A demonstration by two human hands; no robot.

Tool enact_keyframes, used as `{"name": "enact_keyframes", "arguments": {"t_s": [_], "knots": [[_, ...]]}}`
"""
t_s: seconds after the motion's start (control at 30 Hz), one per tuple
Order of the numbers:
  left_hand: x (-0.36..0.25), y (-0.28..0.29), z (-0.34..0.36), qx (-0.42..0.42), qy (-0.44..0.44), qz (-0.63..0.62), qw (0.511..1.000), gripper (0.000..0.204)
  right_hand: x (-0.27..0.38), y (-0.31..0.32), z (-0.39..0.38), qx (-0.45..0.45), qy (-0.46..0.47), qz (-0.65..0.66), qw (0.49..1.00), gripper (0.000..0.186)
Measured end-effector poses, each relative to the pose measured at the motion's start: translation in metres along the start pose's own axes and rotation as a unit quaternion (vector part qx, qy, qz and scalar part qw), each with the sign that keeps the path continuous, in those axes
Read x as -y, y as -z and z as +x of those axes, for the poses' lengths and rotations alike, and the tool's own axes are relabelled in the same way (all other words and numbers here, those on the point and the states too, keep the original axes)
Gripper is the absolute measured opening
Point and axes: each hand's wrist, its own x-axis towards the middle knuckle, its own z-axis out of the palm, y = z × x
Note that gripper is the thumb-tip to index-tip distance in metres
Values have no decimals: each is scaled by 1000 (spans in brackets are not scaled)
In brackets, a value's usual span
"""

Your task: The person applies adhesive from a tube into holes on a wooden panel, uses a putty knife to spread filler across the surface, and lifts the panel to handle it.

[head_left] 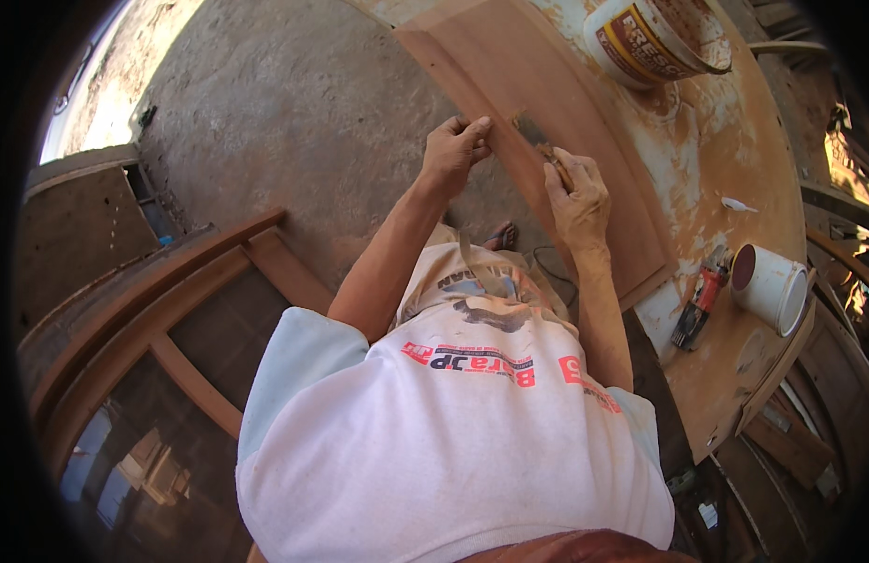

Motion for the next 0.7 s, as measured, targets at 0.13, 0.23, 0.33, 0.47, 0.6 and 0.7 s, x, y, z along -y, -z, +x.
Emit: {"name": "enact_keyframes", "arguments": {"t_s": [0.13, 0.23, 0.33, 0.47, 0.6, 0.7], "knots": [[2, 3, 1, 1, -7, 2, 1000, 29, 0, 0, 0, -5, 0, 1, 1000, 27], [1, 5, 4, 9, -7, 7, 1000, 29, -3, -1, -1, 1, -3, 4, 1000, 27], [3, 4, 2, 7, -3, -14, 1000, 29, -1, 1, 1, 3, -6, 2, 1000, 28], [0, 10, -3, 52, 4, -29, 998, 36, 0, 1, -1, 5, -13, 5, 1000, 28], [2, 11, -7, 59, -18, -39, 997, 35, -5, -1, -2, 4, -14, 12, 1000, 27], [-2, 8, -10, 44, -13, -20, 999, 34, -4, -1, -1, 3, -14, 9, 1000, 27]]}}
